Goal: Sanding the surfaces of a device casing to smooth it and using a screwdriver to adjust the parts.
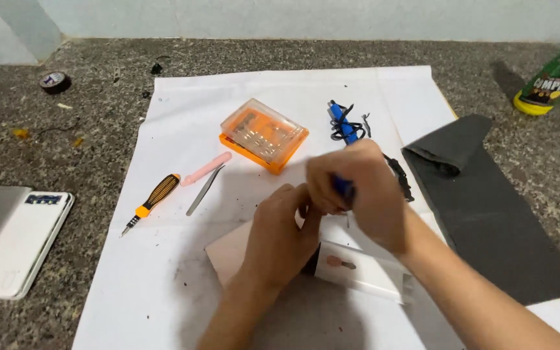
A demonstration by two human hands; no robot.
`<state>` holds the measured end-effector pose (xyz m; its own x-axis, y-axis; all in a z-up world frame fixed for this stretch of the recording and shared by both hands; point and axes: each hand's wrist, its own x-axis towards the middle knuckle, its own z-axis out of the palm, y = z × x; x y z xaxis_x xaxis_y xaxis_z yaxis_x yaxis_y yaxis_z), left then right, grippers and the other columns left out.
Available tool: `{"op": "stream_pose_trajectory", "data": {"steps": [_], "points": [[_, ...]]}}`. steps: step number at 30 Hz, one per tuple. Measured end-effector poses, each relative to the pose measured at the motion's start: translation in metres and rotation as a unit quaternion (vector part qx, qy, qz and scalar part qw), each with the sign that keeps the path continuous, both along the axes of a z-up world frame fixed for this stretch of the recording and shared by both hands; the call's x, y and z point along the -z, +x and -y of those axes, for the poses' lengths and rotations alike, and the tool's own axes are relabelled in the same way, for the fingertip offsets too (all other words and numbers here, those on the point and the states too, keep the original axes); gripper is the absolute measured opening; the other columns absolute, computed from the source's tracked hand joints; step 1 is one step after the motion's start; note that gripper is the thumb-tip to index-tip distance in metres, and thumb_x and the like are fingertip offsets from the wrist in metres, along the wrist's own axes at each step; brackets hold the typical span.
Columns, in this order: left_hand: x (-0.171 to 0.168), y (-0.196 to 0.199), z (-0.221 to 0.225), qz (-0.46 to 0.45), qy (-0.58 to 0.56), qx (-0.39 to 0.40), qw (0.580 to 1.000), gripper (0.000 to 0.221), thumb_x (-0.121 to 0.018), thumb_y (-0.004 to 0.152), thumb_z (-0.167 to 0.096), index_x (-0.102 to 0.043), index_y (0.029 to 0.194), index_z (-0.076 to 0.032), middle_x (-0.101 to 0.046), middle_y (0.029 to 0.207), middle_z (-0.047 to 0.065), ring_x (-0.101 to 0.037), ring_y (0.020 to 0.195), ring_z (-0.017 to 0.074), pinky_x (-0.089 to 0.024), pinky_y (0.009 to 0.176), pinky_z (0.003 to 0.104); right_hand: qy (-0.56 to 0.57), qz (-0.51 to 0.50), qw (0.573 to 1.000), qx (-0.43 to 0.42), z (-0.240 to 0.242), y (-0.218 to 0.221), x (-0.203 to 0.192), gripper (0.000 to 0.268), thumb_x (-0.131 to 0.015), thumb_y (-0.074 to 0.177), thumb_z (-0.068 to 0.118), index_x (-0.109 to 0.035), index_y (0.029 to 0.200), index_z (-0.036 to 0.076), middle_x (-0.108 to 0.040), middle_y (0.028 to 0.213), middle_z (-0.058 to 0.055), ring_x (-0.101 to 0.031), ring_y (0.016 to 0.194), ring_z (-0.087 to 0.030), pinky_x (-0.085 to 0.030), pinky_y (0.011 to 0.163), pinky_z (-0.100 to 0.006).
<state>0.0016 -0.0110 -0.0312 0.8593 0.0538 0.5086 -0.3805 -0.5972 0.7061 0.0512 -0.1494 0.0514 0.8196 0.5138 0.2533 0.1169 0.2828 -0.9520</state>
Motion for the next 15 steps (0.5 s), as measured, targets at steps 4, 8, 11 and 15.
{"op": "stream_pose_trajectory", "data": {"steps": [4, 8, 11, 15], "points": [[-0.031, -0.006, 0.014, -0.17, -0.093, 0.023, 0.981, 0.011, -0.053, 0.093, -0.014, -0.059, 0.084, -0.012, -0.069, 0.073, 0.002, -0.059, 0.064, 0.0213, -0.046, 0.06, 0.037, -0.02, 0.084, 0.996, 0.021, -0.015, -0.009, -0.017, 0.037, -0.039, 0.084, 0.009, -0.032, 0.048, 0.006, -0.035, 0.047, -0.008, -0.026, 0.047, -0.016, -0.023, 0.047, -0.032], [-0.033, -0.003, 0.019, -0.21, -0.102, 0.065, 0.97, 0.013, -0.056, 0.096, -0.021, -0.067, 0.096, -0.015, -0.072, 0.076, 0.002, -0.064, 0.061, 0.0227, -0.049, 0.066, 0.033, -0.087, 0.069, 0.994, 0.022, 0.002, 0.006, -0.023, 0.041, -0.039, 0.085, 0.022, -0.036, 0.046, 0.01, -0.033, 0.045, -0.005, -0.029, 0.046, -0.016, -0.027, 0.046, -0.033], [-0.009, 0.001, 0.025, -0.182, -0.088, 0.105, 0.974, 0.019, -0.064, 0.096, -0.02, -0.077, 0.107, -0.012, -0.073, 0.094, 0.002, -0.06, 0.064, 0.0183, -0.058, 0.057, 0.033, -0.113, -0.118, 0.985, 0.062, 0.012, 0.012, -0.023, 0.026, -0.04, 0.066, 0.014, -0.024, 0.047, 0.007, -0.026, 0.046, -0.013, -0.02, 0.048, -0.02, -0.018, 0.047, -0.036], [0.015, 0.006, 0.035, -0.11, 0.023, 0.082, 0.99, 0.023, -0.062, 0.097, -0.018, -0.077, 0.114, -0.011, -0.078, 0.097, 0.007, -0.069, 0.086, 0.0277, -0.053, 0.075, 0.041, -0.046, -0.067, 0.991, 0.105, 0.019, 0.006, -0.02, 0.034, -0.037, 0.075, 0.022, -0.02, 0.048, 0.012, -0.013, 0.047, -0.003, -0.014, 0.048, -0.016, -0.01, 0.046, -0.035]]}}
